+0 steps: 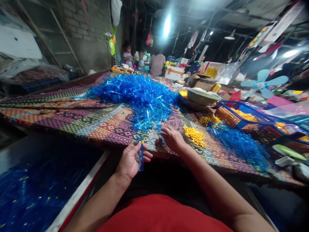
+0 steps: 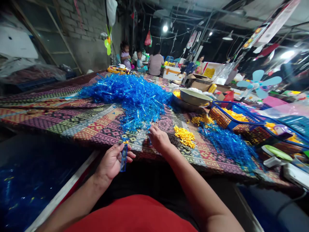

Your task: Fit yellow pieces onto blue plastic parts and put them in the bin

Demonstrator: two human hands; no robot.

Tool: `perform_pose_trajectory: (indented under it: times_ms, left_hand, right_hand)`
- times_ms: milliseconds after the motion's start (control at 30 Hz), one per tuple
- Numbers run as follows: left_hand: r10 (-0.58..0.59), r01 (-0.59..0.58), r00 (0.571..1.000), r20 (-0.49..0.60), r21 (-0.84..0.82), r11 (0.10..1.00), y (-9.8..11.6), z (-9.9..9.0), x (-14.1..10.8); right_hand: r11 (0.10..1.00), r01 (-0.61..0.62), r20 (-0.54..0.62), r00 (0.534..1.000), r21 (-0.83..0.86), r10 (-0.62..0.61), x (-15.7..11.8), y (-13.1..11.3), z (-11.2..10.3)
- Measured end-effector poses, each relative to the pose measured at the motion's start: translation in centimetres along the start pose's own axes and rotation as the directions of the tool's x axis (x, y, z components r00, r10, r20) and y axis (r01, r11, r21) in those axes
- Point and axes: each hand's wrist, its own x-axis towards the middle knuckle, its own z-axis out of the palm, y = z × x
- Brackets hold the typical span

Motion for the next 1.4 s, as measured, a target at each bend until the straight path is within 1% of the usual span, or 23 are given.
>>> perform_pose_trajectory:
  times_ms: [33, 100, 167, 267, 333, 367, 467, 533, 700, 800, 867, 900, 933, 967, 1000, 1033, 1067, 1100, 1133, 1167, 1233, 1300, 1400]
  left_hand:
    - [-0.008, 0.008, 1.0, 0.008, -0.007, 1.0, -0.1, 0.1, 0.0]
    - [-0.014, 0.015, 1.0, 0.022, -0.016, 1.0, -0.2, 0.4, -0.1]
    - [-0.017, 0.018, 1.0, 0.025, -0.022, 1.0, -0.2, 0.6, -0.2]
    - [-0.029, 0.029, 0.999, 0.021, -0.028, 0.999, -0.1, 0.7, -0.3]
    - [-0.037, 0.038, 0.999, 0.015, -0.03, 0.999, -0.1, 0.8, -0.1]
    - [-0.04, 0.04, 0.999, 0.011, -0.032, 0.999, -0.1, 0.8, 0.0]
    - [-0.045, 0.044, 0.999, -0.005, -0.046, 0.998, -0.3, 0.9, 0.5]
    - [-0.049, 0.049, 0.999, -0.003, -0.063, 0.997, -0.5, 1.0, 0.7]
    - [-0.06, 0.064, 0.998, 0.036, -0.094, 0.994, -0.5, 1.2, 0.5]
    - [-0.036, 0.043, 0.997, 0.072, -0.097, 0.994, -0.4, 1.2, 0.2]
    - [0.003, 0.005, 0.996, 0.084, -0.095, 0.995, -0.4, 1.4, 0.0]
    - [0.027, -0.019, 0.996, 0.086, -0.09, 0.996, -0.4, 1.5, 0.0]
    - [0.051, -0.044, 0.995, 0.087, -0.082, 0.996, -0.5, 1.7, -0.1]
    - [0.072, -0.066, 0.993, 0.092, -0.069, 0.995, -0.6, 2.0, -0.2]
    - [0.088, -0.083, 0.991, 0.1, -0.052, 0.995, -0.7, 2.4, -0.3]
    - [0.098, -0.095, 0.989, 0.109, -0.029, 0.995, -0.9, 2.8, -0.4]
    - [0.1, -0.101, 0.988, 0.119, 0.0, 0.995, -1.0, 3.2, -0.6]
    - [0.099, -0.104, 0.987, 0.126, 0.03, 0.994, -1.1, 3.6, -0.7]
    - [0.096, -0.105, 0.987, 0.131, 0.06, 0.993, -1.2, 4.0, -0.9]
    - [0.094, -0.106, 0.987, 0.132, 0.087, 0.991, -1.3, 4.3, -1.1]
    - [0.092, -0.111, 0.985, 0.143, 0.13, 0.985, -1.5, 4.8, -1.4]
    - [0.086, -0.113, 0.982, 0.168, 0.163, 0.98, -1.6, 5.0, -1.7]
    - [0.071, -0.11, 0.977, 0.199, 0.193, 0.975, -1.8, 5.2, -1.9]
  right_hand:
    - [0.995, -0.098, 0.013, 0.995, -0.029, 0.098, 0.5, -0.3, 0.2]
    - [0.978, -0.194, 0.083, 0.976, -0.072, 0.2, 1.6, -0.8, 0.6]
    - [0.972, -0.218, 0.133, 0.964, -0.092, 0.229, 2.5, -1.0, 0.6]
    - [0.966, -0.239, 0.124, 0.96, -0.102, 0.251, 2.2, -0.6, 0.2]
    - [0.965, -0.217, 0.108, 0.966, -0.15, 0.234, 0.9, -0.1, -0.4]
    - [0.968, -0.175, 0.113, 0.974, -0.182, 0.198, 0.1, 0.0, -0.7]
    - [0.976, 0.051, 0.2, 0.98, -0.214, -0.007, -2.2, -0.2, -1.3]
    - [0.976, 0.12, 0.216, 0.973, -0.181, -0.079, -2.8, -0.6, -1.4]
    - [0.99, -0.026, 0.136, 0.99, -0.135, 0.045, -1.2, -1.4, -0.4]
    - [0.996, -0.06, 0.123, 0.99, -0.073, 0.068, -0.2, -1.7, -0.1]
    - [0.99, -0.114, 0.041, 0.993, 0.084, 0.111, -0.3, -1.9, -0.4]
    - [0.957, -0.143, -0.003, 0.989, 0.253, 0.148, -0.7, -2.0, -0.7]
    - [0.864, -0.168, -0.027, 0.978, 0.474, 0.205, -1.2, -2.3, -1.0]
    - [0.694, -0.182, -0.015, 0.963, 0.696, 0.268, -1.8, -2.6, -1.4]
    - [0.472, -0.189, 0.035, 0.948, 0.861, 0.316, -2.5, -3.0, -1.8]
    - [0.253, -0.2, 0.108, 0.936, 0.947, 0.334, -3.1, -3.4, -2.2]
    - [0.067, -0.216, 0.182, 0.924, 0.974, 0.335, -3.7, -3.9, -2.6]
    - [-0.072, -0.233, 0.243, 0.912, 0.97, 0.33, -4.2, -4.3, -2.9]
    - [-0.171, -0.243, 0.287, 0.901, 0.955, 0.325, -4.6, -4.6, -3.1]
    - [-0.239, -0.245, 0.315, 0.892, 0.94, 0.324, -4.9, -4.9, -3.2]
    - [-0.319, -0.235, 0.341, 0.879, 0.918, 0.333, -5.3, -5.1, -3.4]
    - [-0.353, -0.225, 0.348, 0.873, 0.908, 0.341, -5.6, -5.2, -3.4]
    - [-0.361, -0.221, 0.348, 0.875, 0.906, 0.337, -6.0, -5.1, -3.6]
